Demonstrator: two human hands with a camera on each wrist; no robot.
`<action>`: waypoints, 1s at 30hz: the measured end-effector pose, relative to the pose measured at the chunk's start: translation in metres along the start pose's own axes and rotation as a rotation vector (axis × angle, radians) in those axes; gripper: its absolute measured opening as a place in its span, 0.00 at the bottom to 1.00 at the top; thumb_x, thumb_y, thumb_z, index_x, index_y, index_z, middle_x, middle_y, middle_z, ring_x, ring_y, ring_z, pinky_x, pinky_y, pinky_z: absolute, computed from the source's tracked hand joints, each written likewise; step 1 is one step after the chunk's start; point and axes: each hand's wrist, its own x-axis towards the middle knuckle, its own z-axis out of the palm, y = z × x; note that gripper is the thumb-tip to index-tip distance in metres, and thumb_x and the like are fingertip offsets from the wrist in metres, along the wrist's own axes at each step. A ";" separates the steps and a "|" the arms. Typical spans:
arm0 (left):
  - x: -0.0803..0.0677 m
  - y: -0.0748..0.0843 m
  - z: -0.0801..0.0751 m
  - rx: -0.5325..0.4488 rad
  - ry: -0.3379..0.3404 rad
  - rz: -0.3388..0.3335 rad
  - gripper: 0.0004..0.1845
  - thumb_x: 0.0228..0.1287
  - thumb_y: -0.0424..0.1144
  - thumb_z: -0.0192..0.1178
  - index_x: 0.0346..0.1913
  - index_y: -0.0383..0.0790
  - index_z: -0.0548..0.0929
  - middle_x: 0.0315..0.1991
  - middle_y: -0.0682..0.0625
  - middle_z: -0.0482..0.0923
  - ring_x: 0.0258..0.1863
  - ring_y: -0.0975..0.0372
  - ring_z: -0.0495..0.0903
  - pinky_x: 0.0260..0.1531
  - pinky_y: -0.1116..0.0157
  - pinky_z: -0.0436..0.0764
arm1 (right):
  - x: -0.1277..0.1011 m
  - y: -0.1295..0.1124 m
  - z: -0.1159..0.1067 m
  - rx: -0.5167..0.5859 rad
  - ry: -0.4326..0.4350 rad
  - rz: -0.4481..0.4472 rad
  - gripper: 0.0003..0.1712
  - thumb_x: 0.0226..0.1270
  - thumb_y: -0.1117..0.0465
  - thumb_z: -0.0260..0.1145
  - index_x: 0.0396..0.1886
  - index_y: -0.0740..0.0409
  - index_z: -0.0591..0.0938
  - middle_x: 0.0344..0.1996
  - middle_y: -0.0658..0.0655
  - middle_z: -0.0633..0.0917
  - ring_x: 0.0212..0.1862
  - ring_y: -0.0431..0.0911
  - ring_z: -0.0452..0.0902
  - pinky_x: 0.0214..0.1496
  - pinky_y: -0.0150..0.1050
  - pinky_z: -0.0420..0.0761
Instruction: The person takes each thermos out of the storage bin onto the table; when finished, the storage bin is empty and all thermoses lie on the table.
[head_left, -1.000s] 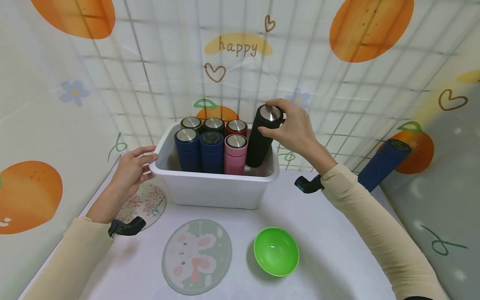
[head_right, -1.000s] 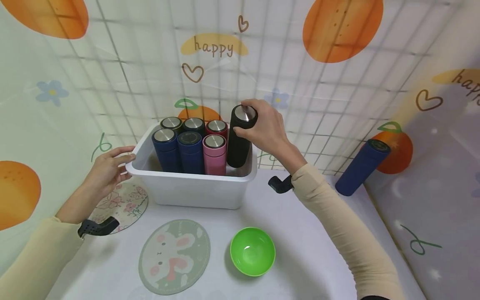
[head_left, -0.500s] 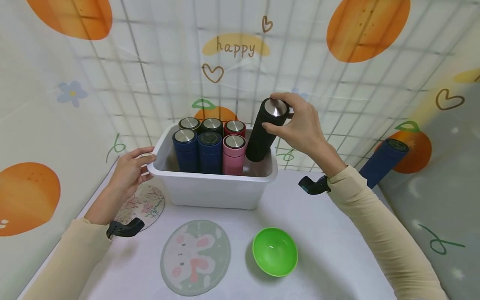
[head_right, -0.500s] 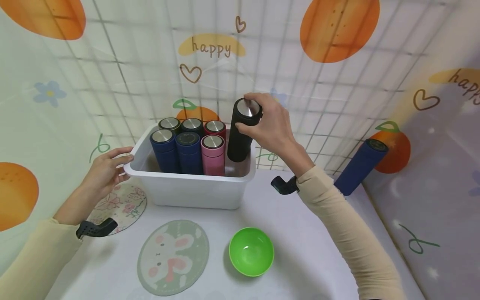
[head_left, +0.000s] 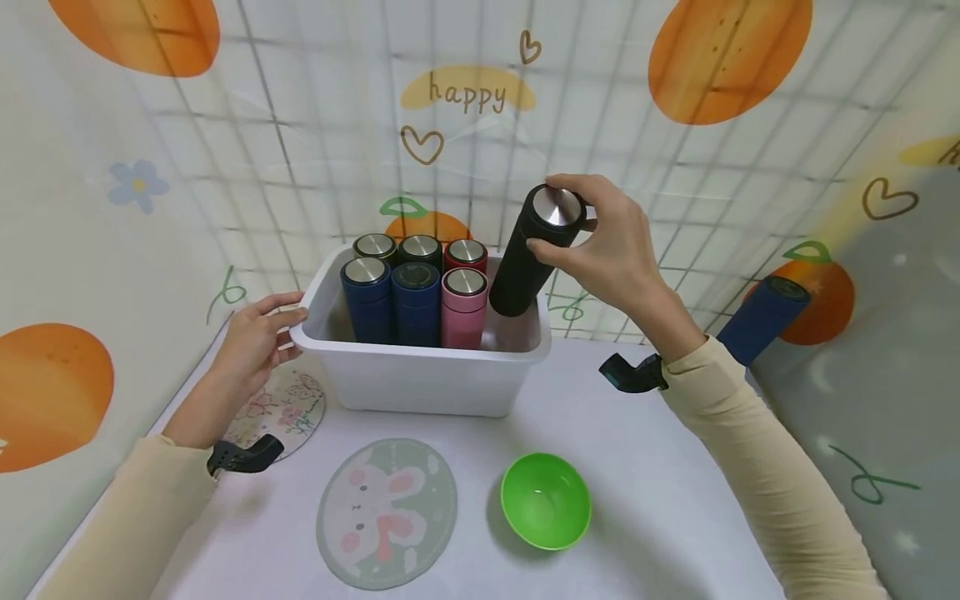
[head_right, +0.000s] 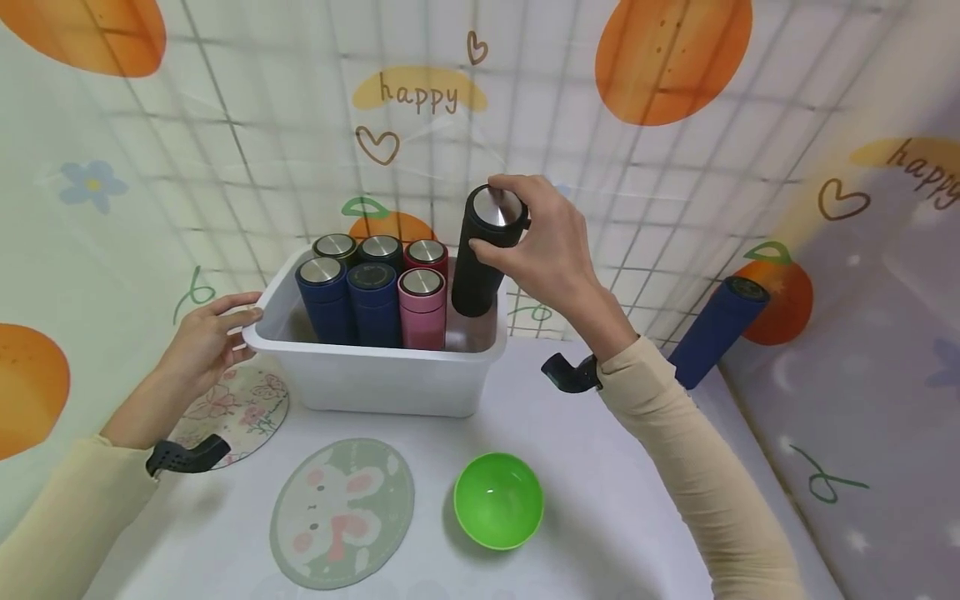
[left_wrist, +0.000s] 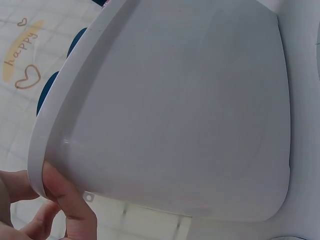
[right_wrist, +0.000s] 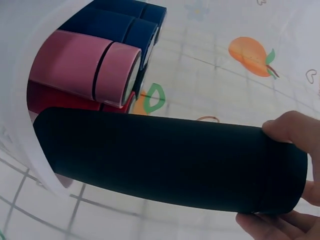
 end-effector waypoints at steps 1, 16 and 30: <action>0.000 0.000 0.000 0.003 0.001 0.000 0.20 0.71 0.35 0.61 0.62 0.38 0.73 0.53 0.47 0.72 0.35 0.61 0.83 0.31 0.68 0.84 | -0.001 -0.001 -0.001 -0.002 0.005 -0.006 0.34 0.51 0.58 0.81 0.61 0.55 0.81 0.54 0.51 0.82 0.52 0.40 0.75 0.47 0.39 0.82; -0.001 0.001 -0.002 0.013 0.006 0.005 0.21 0.70 0.37 0.63 0.62 0.39 0.74 0.52 0.49 0.72 0.35 0.62 0.83 0.31 0.68 0.84 | -0.006 -0.026 -0.025 0.006 0.135 -0.144 0.35 0.48 0.63 0.81 0.60 0.59 0.82 0.54 0.50 0.83 0.53 0.40 0.77 0.46 0.28 0.81; -0.001 0.001 0.000 0.030 -0.001 0.005 0.21 0.71 0.38 0.63 0.63 0.39 0.73 0.55 0.46 0.70 0.37 0.60 0.82 0.31 0.69 0.83 | -0.015 -0.040 -0.045 0.003 0.169 -0.160 0.37 0.44 0.71 0.82 0.58 0.63 0.82 0.52 0.54 0.84 0.50 0.41 0.77 0.46 0.26 0.80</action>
